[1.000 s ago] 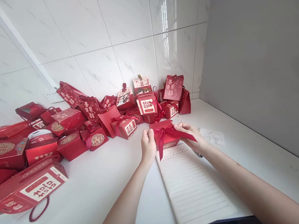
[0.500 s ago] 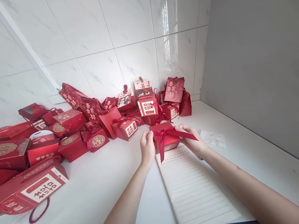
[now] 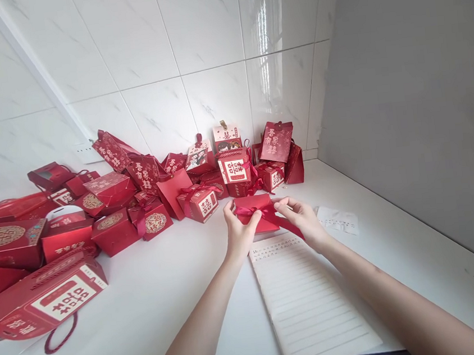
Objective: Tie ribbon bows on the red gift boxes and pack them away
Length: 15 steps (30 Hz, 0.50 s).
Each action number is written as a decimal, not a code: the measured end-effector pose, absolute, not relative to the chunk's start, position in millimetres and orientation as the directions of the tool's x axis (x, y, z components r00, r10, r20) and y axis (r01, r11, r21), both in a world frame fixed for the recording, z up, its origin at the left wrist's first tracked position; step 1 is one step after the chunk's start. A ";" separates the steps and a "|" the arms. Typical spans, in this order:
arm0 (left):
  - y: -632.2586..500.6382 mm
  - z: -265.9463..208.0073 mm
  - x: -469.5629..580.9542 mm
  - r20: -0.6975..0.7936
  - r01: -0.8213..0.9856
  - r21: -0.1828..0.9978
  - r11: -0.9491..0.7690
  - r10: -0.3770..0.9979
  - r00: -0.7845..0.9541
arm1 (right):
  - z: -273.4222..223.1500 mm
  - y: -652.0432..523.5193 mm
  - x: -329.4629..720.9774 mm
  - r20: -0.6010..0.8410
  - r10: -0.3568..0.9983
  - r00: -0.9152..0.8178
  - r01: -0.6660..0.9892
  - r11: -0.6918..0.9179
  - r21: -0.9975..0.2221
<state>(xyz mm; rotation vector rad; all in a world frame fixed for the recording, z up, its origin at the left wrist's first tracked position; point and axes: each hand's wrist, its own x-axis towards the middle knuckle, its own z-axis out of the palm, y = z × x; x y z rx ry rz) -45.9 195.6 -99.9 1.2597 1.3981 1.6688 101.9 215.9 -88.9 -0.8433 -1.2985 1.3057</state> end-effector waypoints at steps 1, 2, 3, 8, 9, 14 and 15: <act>195.2 -99.3 -45.9 0.266 0.100 0.964 -0.246 0.903 -0.338 | -89.5 216.4 101.7 0.191 0.963 -0.190 -0.198 0.153 -0.968; 194.7 -98.6 -46.0 0.254 0.085 0.967 -0.240 0.914 -0.315 | -90.2 217.1 101.7 0.190 0.964 -0.186 -0.205 0.151 -0.967; 194.1 -97.8 -46.0 0.242 0.069 0.970 -0.232 0.926 -0.289 | -90.9 218.0 101.9 0.186 0.967 -0.176 -0.215 0.146 -0.966; 192.2 -96.4 -46.5 0.218 0.051 0.976 -0.212 0.958 -0.185 | -92.9 224.3 106.0 0.143 0.989 -0.038 -0.264 0.128 -0.956; 192.1 -96.7 -46.6 0.221 0.055 0.975 -0.214 0.959 -0.178 | -93.0 224.8 106.6 0.146 0.989 -0.036 -0.266 0.132 -0.955; 192.3 -96.8 -47.1 0.211 -0.002 0.977 -0.215 0.961 -0.176 | -91.8 220.5 105.2 0.206 0.963 -0.175 -0.230 0.163 -0.959; 192.3 -96.4 -47.2 0.213 -0.015 0.976 -0.218 0.962 -0.172 | -91.6 219.2 104.5 0.220 0.958 -0.182 -0.195 0.184 -0.963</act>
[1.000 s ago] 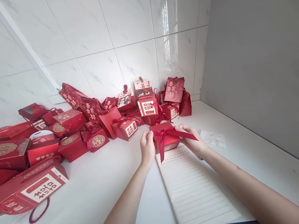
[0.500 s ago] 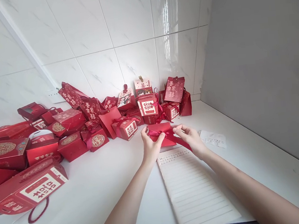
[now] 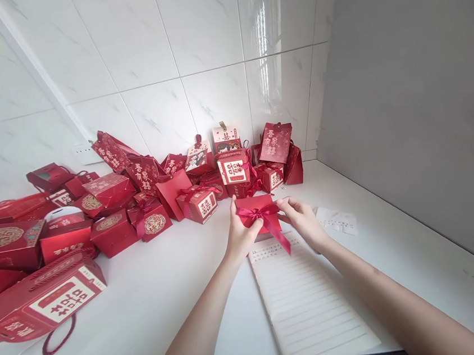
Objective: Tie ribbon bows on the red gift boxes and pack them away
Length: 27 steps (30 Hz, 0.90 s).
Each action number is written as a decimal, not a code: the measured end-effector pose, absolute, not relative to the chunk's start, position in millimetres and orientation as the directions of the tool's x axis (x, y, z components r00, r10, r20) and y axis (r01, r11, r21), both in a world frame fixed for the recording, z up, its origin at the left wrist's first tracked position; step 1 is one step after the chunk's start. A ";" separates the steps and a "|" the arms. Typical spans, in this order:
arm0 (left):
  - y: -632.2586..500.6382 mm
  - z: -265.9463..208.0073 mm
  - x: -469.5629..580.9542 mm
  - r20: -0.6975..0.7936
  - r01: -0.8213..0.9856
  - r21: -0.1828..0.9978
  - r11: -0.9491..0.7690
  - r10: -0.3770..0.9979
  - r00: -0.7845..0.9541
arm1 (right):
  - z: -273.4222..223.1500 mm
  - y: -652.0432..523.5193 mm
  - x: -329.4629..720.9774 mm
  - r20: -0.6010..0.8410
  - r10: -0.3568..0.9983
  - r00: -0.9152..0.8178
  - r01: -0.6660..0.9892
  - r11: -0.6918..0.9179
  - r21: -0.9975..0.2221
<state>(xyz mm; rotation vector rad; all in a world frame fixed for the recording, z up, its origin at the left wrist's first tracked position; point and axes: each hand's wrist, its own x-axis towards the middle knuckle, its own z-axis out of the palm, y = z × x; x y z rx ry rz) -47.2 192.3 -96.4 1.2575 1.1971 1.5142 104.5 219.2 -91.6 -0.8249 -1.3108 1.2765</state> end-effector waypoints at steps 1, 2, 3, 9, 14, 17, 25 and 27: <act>192.2 -95.9 -47.4 0.215 -0.024 0.975 -0.222 0.962 -0.169 | -91.5 218.2 103.9 0.235 0.955 -0.180 -0.157 0.208 -0.966; 192.1 -95.4 -47.5 0.216 -0.030 0.974 -0.224 0.962 -0.165 | -91.6 217.6 103.5 0.247 0.954 -0.171 -0.125 0.227 -0.966; 192.0 -94.9 -47.6 0.215 -0.034 0.974 -0.223 0.964 -0.160 | -91.7 217.5 103.2 0.252 0.954 -0.160 -0.107 0.237 -0.966; 191.9 -94.8 -47.1 0.227 -0.010 0.973 -0.230 0.968 -0.108 | -92.0 222.2 104.4 0.200 0.977 -0.077 -0.173 0.185 -0.967; 191.7 -96.5 -46.9 0.217 0.002 0.976 -0.217 0.973 -0.082 | -90.0 221.2 105.1 0.191 0.981 -0.037 -0.125 0.185 -0.975; 191.3 -97.7 -47.4 0.245 -0.007 0.969 -0.246 0.967 -0.073 | -89.8 219.9 104.6 0.223 0.974 -0.037 -0.109 0.218 -0.970; 193.5 -101.8 -49.6 0.268 0.029 0.963 -0.267 0.951 -0.154 | -91.4 222.6 106.7 0.198 0.977 -0.075 -0.140 0.187 -0.972; 194.1 -101.7 -49.3 0.267 0.075 0.963 -0.257 0.946 -0.186 | -92.2 223.0 107.0 0.194 0.977 -0.086 -0.159 0.178 -0.971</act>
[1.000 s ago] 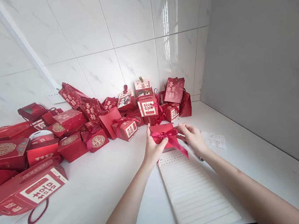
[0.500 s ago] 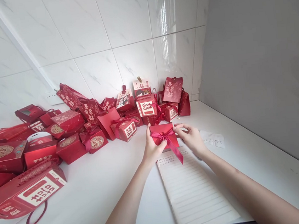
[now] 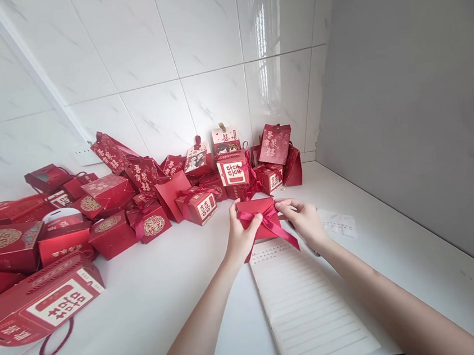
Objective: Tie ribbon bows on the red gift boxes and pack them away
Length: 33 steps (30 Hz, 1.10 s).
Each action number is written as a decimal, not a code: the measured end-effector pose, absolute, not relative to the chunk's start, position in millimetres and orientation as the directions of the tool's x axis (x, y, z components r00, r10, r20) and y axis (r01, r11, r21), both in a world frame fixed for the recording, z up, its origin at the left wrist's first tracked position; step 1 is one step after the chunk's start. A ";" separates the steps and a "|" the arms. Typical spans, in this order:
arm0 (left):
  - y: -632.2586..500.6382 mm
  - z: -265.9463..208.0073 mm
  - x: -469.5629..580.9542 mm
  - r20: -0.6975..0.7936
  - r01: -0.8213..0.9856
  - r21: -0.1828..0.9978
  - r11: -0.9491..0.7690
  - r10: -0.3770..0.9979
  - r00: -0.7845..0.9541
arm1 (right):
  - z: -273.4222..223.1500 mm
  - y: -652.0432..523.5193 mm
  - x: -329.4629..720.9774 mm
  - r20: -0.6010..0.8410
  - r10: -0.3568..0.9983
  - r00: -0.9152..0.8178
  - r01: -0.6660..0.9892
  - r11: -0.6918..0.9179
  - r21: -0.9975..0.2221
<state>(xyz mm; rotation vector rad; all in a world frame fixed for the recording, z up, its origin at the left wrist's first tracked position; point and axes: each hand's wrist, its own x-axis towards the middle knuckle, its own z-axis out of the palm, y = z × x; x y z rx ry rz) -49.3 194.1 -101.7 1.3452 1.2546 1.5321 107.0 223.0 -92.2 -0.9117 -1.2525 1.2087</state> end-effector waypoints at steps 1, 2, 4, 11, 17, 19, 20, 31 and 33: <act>194.3 -101.3 -49.1 0.264 0.090 0.964 -0.251 0.945 -0.195 | -92.7 223.2 107.1 0.189 0.977 -0.094 -0.169 0.172 -0.971; 194.4 -100.9 -48.9 0.262 0.098 0.964 -0.247 0.944 -0.198 | -93.3 223.4 107.2 0.187 0.977 -0.101 -0.179 0.167 -0.970; 194.5 -100.0 -48.9 0.264 0.100 0.964 -0.248 0.943 -0.203 | -94.2 223.7 107.2 0.197 0.974 -0.111 -0.195 0.173 -0.966; 195.1 -100.6 -49.5 0.261 0.094 0.965 -0.246 0.944 -0.203 | -91.6 220.8 106.0 0.237 0.964 -0.121 -0.141 0.219 -0.965; 195.6 -101.3 -49.5 0.267 0.078 0.964 -0.256 0.939 -0.218 | -92.2 220.9 105.7 0.293 0.949 -0.117 -0.083 0.284 -0.955; 195.5 -100.7 -49.7 0.262 0.081 0.965 -0.251 0.941 -0.215 | -92.3 220.4 105.3 0.295 0.949 -0.114 -0.093 0.285 -0.954; 195.3 -100.3 -49.8 0.259 0.081 0.966 -0.247 0.942 -0.213 | -92.2 219.9 105.0 0.290 0.951 -0.110 -0.095 0.281 -0.955; 195.3 -96.6 -47.6 0.218 -0.059 0.970 -0.237 0.948 -0.231 | -95.5 223.6 106.6 0.232 0.966 -0.112 -0.148 0.214 -0.966; 196.0 -97.1 -47.5 0.207 -0.094 0.967 -0.236 0.947 -0.245 | -95.2 222.6 106.3 0.247 0.955 -0.166 -0.172 0.218 -0.961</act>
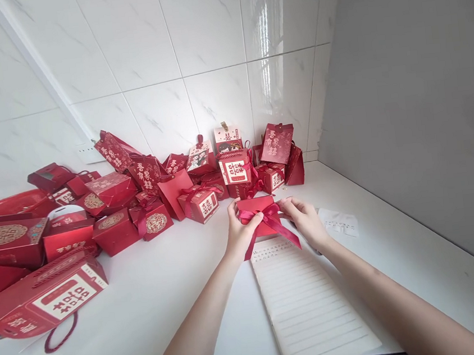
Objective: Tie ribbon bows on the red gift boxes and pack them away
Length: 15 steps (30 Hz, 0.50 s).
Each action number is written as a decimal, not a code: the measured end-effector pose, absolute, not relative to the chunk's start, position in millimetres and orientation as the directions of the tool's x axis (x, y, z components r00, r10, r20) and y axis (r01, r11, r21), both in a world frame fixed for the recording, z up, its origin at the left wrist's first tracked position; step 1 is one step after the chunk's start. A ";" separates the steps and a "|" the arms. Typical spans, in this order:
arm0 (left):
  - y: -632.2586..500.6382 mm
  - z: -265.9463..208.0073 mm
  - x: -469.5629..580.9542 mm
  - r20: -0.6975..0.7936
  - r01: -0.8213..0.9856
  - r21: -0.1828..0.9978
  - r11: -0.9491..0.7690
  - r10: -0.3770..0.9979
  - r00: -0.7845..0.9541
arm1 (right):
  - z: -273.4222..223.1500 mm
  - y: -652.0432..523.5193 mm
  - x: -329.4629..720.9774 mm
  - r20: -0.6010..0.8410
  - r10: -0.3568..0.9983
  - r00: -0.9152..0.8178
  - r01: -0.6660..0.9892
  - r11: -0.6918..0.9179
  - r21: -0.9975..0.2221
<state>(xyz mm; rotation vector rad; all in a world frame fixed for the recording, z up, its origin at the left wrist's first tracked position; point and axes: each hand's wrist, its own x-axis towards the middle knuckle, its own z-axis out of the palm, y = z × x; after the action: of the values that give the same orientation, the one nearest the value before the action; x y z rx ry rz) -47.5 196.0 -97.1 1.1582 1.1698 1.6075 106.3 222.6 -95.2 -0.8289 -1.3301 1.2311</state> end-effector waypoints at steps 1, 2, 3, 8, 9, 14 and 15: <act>196.4 -97.5 -47.5 0.207 -0.103 0.966 -0.238 0.946 -0.251 | -94.9 221.9 106.1 0.257 0.948 -0.188 -0.177 0.225 -0.958; 196.8 -97.9 -47.7 0.207 -0.108 0.965 -0.240 0.944 -0.255 | -94.4 221.1 106.1 0.267 0.942 -0.205 -0.171 0.234 -0.957; 197.3 -98.4 -47.9 0.206 -0.110 0.964 -0.241 0.944 -0.257 | -93.8 220.4 106.1 0.275 0.937 -0.213 -0.153 0.246 -0.957; 199.8 -100.7 -50.1 0.214 -0.069 0.968 -0.241 0.939 -0.268 | -92.4 218.0 106.1 0.223 0.935 -0.276 -0.049 0.218 -0.975; 200.0 -100.6 -50.4 0.216 -0.068 0.968 -0.243 0.938 -0.272 | -92.7 218.2 106.0 0.218 0.930 -0.296 -0.061 0.209 -0.976; 199.4 -96.4 -51.1 0.178 -0.121 0.968 -0.218 0.944 -0.276 | -96.6 222.5 106.3 0.240 0.898 -0.369 -0.154 0.196 -0.969; 199.2 -95.7 -51.0 0.177 -0.126 0.968 -0.218 0.945 -0.277 | -97.3 223.5 106.6 0.247 0.893 -0.376 -0.161 0.199 -0.967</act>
<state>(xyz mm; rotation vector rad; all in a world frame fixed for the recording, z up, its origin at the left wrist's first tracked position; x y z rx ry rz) -51.0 199.2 -95.7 1.0975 1.1790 1.6258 106.6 223.5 -97.3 -0.7302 -1.5015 1.3664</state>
